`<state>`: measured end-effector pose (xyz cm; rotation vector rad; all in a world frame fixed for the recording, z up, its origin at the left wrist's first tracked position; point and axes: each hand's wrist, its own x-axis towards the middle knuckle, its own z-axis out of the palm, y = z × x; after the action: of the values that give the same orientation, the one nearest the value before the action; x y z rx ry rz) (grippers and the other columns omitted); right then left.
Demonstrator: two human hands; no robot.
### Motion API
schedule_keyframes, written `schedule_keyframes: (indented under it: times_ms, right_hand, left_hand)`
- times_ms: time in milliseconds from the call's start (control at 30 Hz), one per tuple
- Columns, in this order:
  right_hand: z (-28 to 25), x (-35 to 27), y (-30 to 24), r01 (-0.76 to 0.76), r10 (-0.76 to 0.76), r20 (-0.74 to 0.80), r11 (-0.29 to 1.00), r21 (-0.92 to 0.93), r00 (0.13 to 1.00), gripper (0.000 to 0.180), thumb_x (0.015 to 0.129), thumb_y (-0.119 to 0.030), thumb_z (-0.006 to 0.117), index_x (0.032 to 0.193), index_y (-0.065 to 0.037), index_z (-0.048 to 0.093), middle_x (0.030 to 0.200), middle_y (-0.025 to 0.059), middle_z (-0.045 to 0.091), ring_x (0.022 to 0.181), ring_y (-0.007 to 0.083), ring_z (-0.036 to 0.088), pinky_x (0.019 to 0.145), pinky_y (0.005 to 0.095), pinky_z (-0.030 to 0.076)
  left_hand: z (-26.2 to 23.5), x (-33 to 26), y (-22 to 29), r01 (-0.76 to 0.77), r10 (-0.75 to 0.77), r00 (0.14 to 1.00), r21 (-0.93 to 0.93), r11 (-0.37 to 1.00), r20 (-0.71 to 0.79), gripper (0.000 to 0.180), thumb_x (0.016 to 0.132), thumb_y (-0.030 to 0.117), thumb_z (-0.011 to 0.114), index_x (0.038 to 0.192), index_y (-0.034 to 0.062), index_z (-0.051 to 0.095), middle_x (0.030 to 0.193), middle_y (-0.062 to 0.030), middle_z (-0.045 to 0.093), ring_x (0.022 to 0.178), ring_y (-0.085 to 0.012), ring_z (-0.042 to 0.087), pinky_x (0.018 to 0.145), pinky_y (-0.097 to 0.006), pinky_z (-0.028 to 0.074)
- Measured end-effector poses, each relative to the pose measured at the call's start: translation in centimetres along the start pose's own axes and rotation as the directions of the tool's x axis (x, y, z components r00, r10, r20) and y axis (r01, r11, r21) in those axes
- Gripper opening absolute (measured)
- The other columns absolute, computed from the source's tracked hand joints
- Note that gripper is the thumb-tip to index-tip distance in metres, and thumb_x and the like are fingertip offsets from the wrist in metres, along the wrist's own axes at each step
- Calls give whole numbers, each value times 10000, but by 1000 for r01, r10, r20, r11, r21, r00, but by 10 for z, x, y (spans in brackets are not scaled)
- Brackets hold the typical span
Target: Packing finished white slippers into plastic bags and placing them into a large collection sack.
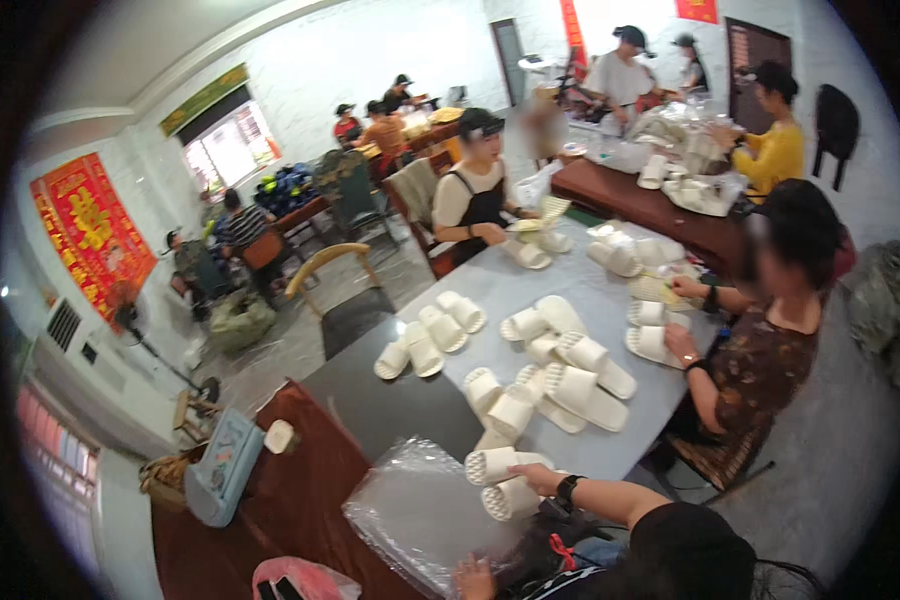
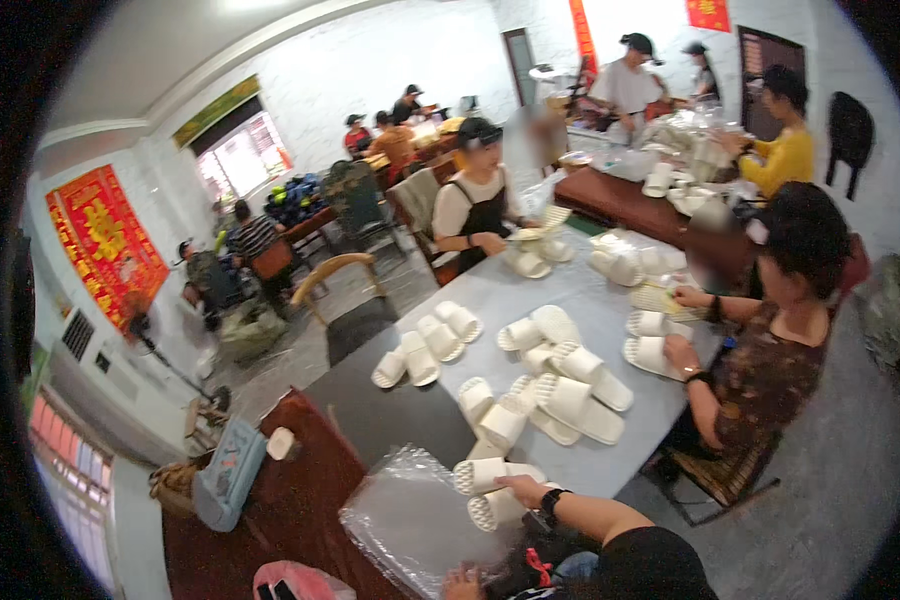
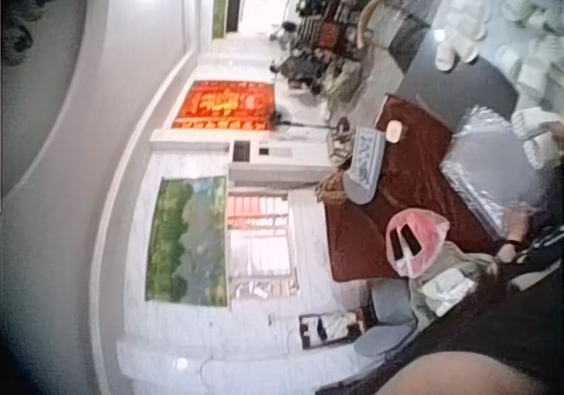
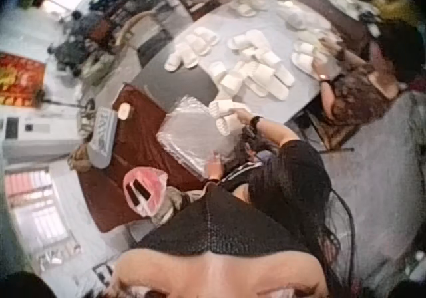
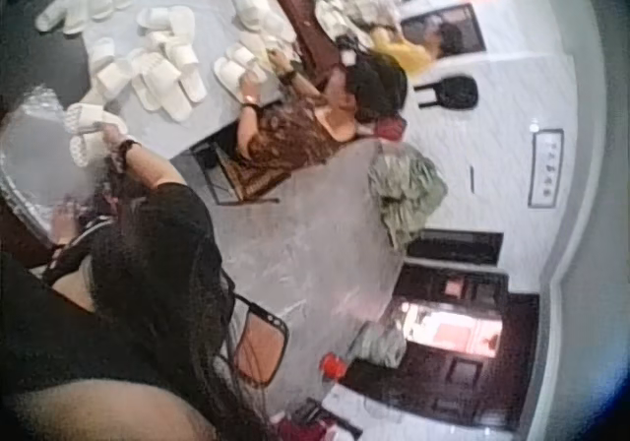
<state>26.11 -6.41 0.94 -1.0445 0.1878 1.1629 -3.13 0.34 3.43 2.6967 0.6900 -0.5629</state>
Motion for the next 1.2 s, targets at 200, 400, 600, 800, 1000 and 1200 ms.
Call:
schedule_keyframes:
  times_ms: [200, 400, 600, 800, 1000, 1200]
  right_hand:
    - [3, -60, -3, -140, 161, 64, 955, -260, 985, 399, 742, -274, 601, 1043, -29, 510, 887, 102, 590, 713, 200, 602, 596, 330, 506]
    - [3, -133, 1, -149, 198, 108, 924, -351, 974, 404, 737, -265, 605, 1056, -42, 499, 908, 94, 584, 703, 189, 602, 602, 322, 513]
    - [25, -196, -12, -121, 75, -95, 620, -775, 993, 529, 739, -411, 559, 1058, 11, 529, 944, 111, 567, 817, 194, 549, 693, 334, 451]
    - [5, -171, 3, 23, -160, -49, 421, -907, 986, 507, 743, -425, 507, 953, 31, 578, 973, 214, 569, 863, 299, 548, 767, 342, 417]
    - [-7, -148, -3, 316, -329, 254, 150, -937, 909, 454, 745, -389, 523, 935, 17, 598, 964, 209, 569, 820, 302, 561, 752, 355, 422]
    - [12, -140, -1, 44, -142, -15, 401, -915, 990, 515, 705, -436, 534, 852, 53, 596, 896, 239, 583, 803, 340, 566, 721, 356, 434]
  left_hand:
    - [53, 34, -56, -206, 215, 934, 62, 977, -285, 284, 832, 275, 439, 1069, 140, 517, 1124, -101, 493, 1058, -326, 428, 848, -474, 344]
    - [-11, 59, -15, -169, 126, 976, -254, 952, -176, 247, 837, 219, 406, 1026, 110, 522, 814, -183, 584, 736, -389, 550, 611, -470, 429]
    - [-34, 47, 17, -316, 206, 921, -325, 892, -330, 289, 849, 254, 382, 1057, 90, 497, 756, -235, 570, 713, -401, 548, 591, -475, 420]
    - [-31, 41, 11, -72, -114, 932, -483, 873, -345, 341, 858, 238, 360, 1098, 43, 504, 820, -247, 575, 787, -399, 541, 690, -454, 413]
    - [-46, 46, 9, -138, -220, 878, -665, 734, -426, 326, 859, 187, 371, 1079, -23, 490, 977, -261, 535, 898, -380, 514, 783, -417, 395]
    - [-55, 57, 43, -234, -43, 862, -472, 850, -505, 361, 850, 159, 368, 1126, -68, 423, 1147, -248, 445, 1046, -377, 426, 892, -391, 336]
